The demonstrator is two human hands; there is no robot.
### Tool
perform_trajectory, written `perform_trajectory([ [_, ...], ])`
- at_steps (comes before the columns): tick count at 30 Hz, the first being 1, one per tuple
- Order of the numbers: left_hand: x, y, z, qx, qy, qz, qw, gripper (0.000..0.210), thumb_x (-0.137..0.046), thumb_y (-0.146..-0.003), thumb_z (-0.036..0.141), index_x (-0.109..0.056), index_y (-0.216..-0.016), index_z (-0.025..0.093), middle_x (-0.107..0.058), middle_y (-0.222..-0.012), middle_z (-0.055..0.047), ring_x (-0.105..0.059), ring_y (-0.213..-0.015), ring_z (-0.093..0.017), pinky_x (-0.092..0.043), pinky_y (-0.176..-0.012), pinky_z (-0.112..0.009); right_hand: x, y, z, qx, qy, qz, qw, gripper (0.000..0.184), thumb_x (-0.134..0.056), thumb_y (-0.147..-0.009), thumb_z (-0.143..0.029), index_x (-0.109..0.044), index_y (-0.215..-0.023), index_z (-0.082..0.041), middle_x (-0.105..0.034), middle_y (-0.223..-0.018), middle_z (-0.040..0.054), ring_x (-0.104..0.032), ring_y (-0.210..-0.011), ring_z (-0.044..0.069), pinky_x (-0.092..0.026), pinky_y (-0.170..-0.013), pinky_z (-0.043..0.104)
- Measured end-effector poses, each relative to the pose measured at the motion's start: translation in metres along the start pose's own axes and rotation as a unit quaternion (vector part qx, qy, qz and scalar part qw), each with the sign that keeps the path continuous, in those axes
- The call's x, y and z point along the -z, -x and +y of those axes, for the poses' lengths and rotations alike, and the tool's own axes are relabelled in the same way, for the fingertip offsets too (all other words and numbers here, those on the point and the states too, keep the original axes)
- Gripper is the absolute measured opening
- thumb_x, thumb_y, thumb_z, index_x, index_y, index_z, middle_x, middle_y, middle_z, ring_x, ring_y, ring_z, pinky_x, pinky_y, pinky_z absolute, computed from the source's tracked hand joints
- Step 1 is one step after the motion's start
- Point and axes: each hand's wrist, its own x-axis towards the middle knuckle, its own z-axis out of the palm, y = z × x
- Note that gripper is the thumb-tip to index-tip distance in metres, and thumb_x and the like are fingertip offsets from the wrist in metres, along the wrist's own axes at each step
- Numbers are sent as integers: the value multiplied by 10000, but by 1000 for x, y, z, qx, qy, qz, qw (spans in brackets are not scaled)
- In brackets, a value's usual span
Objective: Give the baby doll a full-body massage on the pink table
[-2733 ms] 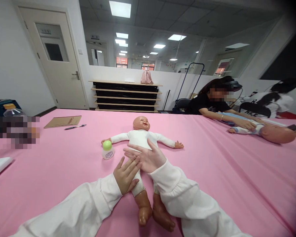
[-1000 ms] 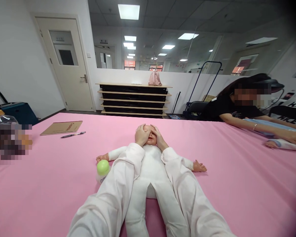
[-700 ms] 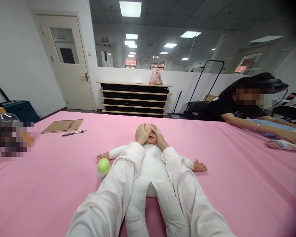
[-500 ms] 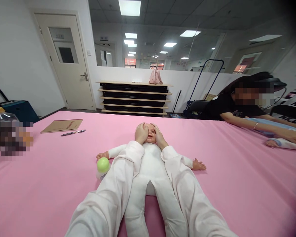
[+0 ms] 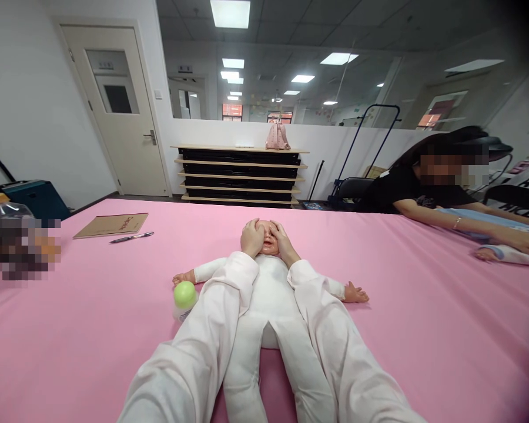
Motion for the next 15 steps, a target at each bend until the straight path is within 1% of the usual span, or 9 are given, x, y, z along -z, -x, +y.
perform_trajectory([
  [3, 1, 2, 1, -12, -14, -1, 1000, 437, -420, -763, 286, -501, -1172, 155, -507, -1225, -75, -437, -1144, -203, -326, -984, -301, 1, 3, -2, 4, 1, -15, 1000, 481, -581, -618, -419, -469, -1047, -233, -473, -1157, 35, -415, -1130, 189, -298, -997, 325],
  [8, 2, 4, 2, -21, -24, 1, 1000, 461, -469, -733, 275, -498, -1176, 149, -511, -1214, -79, -439, -1133, -210, -328, -980, -305, 3, 2, 0, 11, -2, -25, 1000, 430, -578, -630, -378, -485, -1033, -263, -483, -1147, 15, -410, -1139, 207, -298, -999, 359],
  [15, 2, 5, 0, -36, -28, -1, 999, 441, -496, -743, 289, -501, -1167, 167, -508, -1214, -79, -440, -1130, -211, -326, -977, -315, 4, -2, 6, 13, 3, -10, 1000, 416, -571, -629, -393, -489, -1017, -266, -482, -1145, 12, -408, -1144, 203, -285, -1011, 363],
])
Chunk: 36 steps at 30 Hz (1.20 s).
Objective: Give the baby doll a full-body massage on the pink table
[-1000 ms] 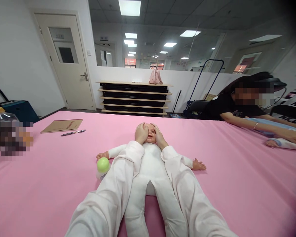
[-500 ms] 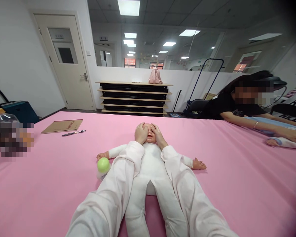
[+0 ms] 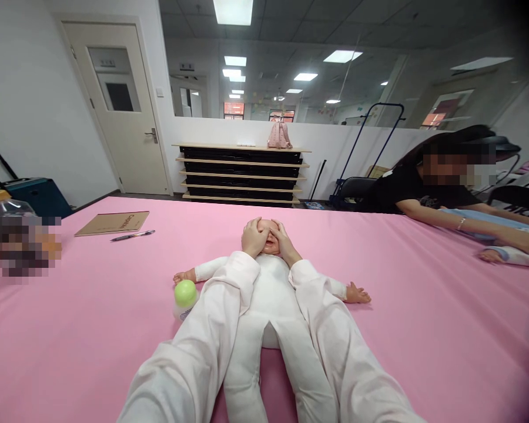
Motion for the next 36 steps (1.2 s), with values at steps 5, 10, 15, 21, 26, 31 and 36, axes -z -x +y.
perform_trajectory([
  [5, -3, -2, -3, 8, 14, 7, 1000, 397, -450, -784, 298, -512, -1153, 164, -514, -1208, -83, -442, -1133, -205, -322, -984, -318, 0, -5, 4, 4, 8, 8, 1000, 390, -520, -646, -412, -489, -1001, -254, -490, -1140, 15, -422, -1121, 192, -286, -1009, 356],
  [10, -4, -5, -5, 33, 56, 16, 998, 393, -302, -814, 185, -537, -1128, 156, -530, -1200, -65, -447, -1134, -176, -328, -987, -299, 1, -11, 10, 33, 29, 44, 998, 338, -400, -656, -385, -515, -938, -239, -525, -1101, 19, -423, -1102, 186, -283, -1007, 353],
  [15, -4, -5, -5, 43, 70, 20, 996, 413, -281, -801, 157, -544, -1119, 152, -535, -1193, -64, -453, -1128, -171, -336, -983, -298, 1, -12, 12, 41, 33, 57, 997, 344, -384, -649, -369, -529, -925, -224, -538, -1092, 28, -438, -1085, 193, -293, -996, 364],
  [21, -4, -4, -5, 19, 44, 17, 999, 370, -421, -787, 264, -535, -1122, 159, -537, -1181, -75, -456, -1118, -190, -328, -980, -300, 0, -7, 6, 21, 20, 28, 999, 343, -481, -676, -430, -519, -962, -245, -521, -1119, 18, -438, -1107, 185, -299, -1002, 355],
  [26, -2, -2, -5, 3, 31, 19, 999, 407, -520, -747, 337, -529, -1118, 168, -537, -1169, -79, -461, -1101, -203, -336, -965, -309, 1, -4, 3, 2, -6, -2, 1000, 425, -587, -632, -455, -499, -996, -254, -503, -1120, 23, -449, -1105, 198, -321, -990, 359],
  [31, -2, -2, -4, 3, 28, 18, 999, 406, -536, -741, 320, -527, -1118, 169, -534, -1171, -81, -459, -1103, -201, -331, -969, -310, 1, -5, 5, -2, -16, -5, 1000, 428, -595, -624, -449, -502, -994, -255, -515, -1084, 19, -458, -1085, 200, -337, -979, 366],
  [36, -3, -5, -6, 14, 43, 14, 999, 358, -455, -782, 244, -534, -1117, 148, -536, -1173, -87, -459, -1106, -193, -326, -978, -309, 1, -7, 6, 4, -21, 2, 1000, 391, -568, -610, -415, -510, -962, -254, -522, -1064, 15, -459, -1067, 197, -319, -988, 366],
])
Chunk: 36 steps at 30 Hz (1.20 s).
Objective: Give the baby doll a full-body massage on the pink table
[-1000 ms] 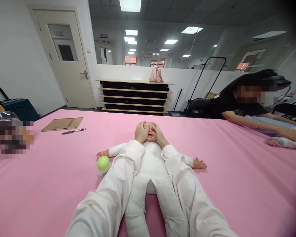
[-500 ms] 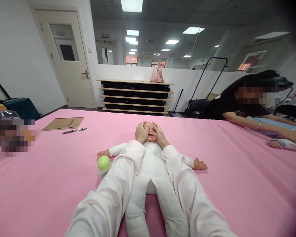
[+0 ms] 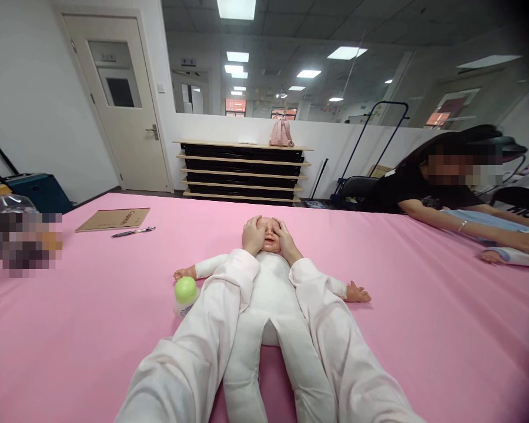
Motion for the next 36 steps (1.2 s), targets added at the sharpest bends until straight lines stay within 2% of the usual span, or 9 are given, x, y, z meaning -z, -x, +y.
perform_trajectory([
  [6, -2, -3, -3, 28, 35, 0, 999, 355, -406, -792, 215, -538, -1120, 180, -531, -1190, -58, -449, -1124, -180, -326, -988, -308, 2, -1, 1, 18, 28, 2, 999, 379, -500, -631, -423, -534, -965, -245, -531, -1078, 25, -451, -1067, 202, -313, -981, 369],
  [15, -4, -3, -6, 50, 65, 11, 997, 375, -314, -807, 173, -552, -1096, 193, -539, -1184, -31, -461, -1118, -155, -350, -969, -288, 2, -1, 2, 18, 5, 14, 1000, 360, -498, -636, -408, -548, -948, -237, -530, -1127, 15, -429, -1120, 202, -276, -1022, 365],
  [20, -1, -1, -2, 16, 32, 9, 999, 325, -421, -811, 301, -553, -1081, 177, -550, -1157, -63, -469, -1100, -182, -341, -970, -310, 1, -1, 1, 22, 17, 12, 1000, 403, -538, -656, -496, -539, -959, -230, -538, -1092, 29, -454, -1090, 197, -306, -1001, 370],
  [25, 0, 1, 1, 3, 9, 11, 1000, 370, -521, -764, 363, -544, -1083, 176, -546, -1145, -78, -473, -1083, -195, -344, -957, -309, 2, -2, 1, 17, 21, -2, 1000, 423, -586, -641, -500, -535, -969, -237, -537, -1094, 35, -458, -1092, 197, -336, -975, 372],
  [32, 1, 2, 2, 5, 6, 10, 1000, 349, -538, -757, 320, -543, -1080, 187, -544, -1134, -72, -470, -1079, -185, -334, -959, -295, 2, -1, 0, 2, 18, 1, 1000, 402, -611, -629, -459, -526, -960, -248, -550, -1040, 19, -472, -1069, 193, -370, -941, 371],
  [36, 0, 2, 1, 6, 3, 8, 1000, 342, -507, -770, 290, -536, -1092, 176, -536, -1149, -76, -463, -1089, -186, -334, -965, -303, 0, 0, -1, -1, 7, 11, 1000, 376, -596, -620, -435, -526, -937, -246, -543, -1030, 11, -472, -1060, 185, -333, -978, 371],
])
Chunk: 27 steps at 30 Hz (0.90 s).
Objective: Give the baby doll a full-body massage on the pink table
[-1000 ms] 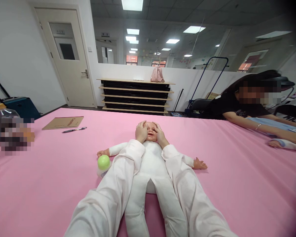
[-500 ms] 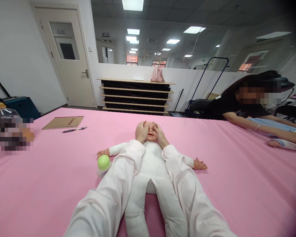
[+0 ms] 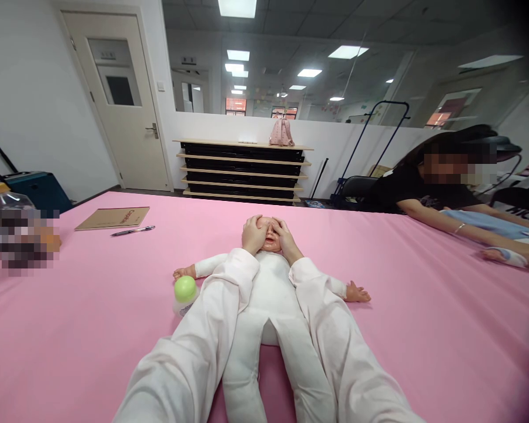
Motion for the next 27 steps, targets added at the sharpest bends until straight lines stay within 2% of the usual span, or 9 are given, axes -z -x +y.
perform_trajectory([
  [9, -3, -5, -6, 30, 41, 4, 999, 339, -310, -834, 184, -556, -1067, 194, -547, -1151, -47, -469, -1098, -152, -349, -965, -293, -1, -2, 2, 24, 7, 26, 999, 361, -489, -664, -493, -555, -901, -230, -549, -1073, 19, -454, -1077, 195, -313, -999, 360],
  [13, -2, -4, -5, 20, 32, 5, 999, 305, -379, -833, 272, -557, -1066, 188, -552, -1146, -57, -472, -1094, -167, -344, -966, -297, -1, -1, 3, 33, 12, 17, 999, 418, -490, -675, -545, -554, -937, -225, -556, -1059, 27, -475, -1056, 192, -334, -979, 356],
  [18, 0, -1, -2, 4, 18, 4, 1000, 350, -488, -787, 351, -546, -1079, 168, -549, -1144, -83, -480, -1079, -185, -350, -947, -298, 0, 0, 1, 14, 10, -2, 1000, 462, -599, -615, -520, -542, -966, -225, -544, -1083, 38, -477, -1066, 202, -340, -972, 357],
  [27, 0, 0, -2, 6, 13, 6, 1000, 364, -538, -748, 302, -538, -1087, 173, -541, -1156, -84, -486, -1069, -188, -359, -937, -300, -2, 1, -2, 5, 18, 2, 1000, 497, -650, -574, -459, -533, -990, -214, -541, -1096, 44, -471, -1074, 210, -359, -957, 368],
])
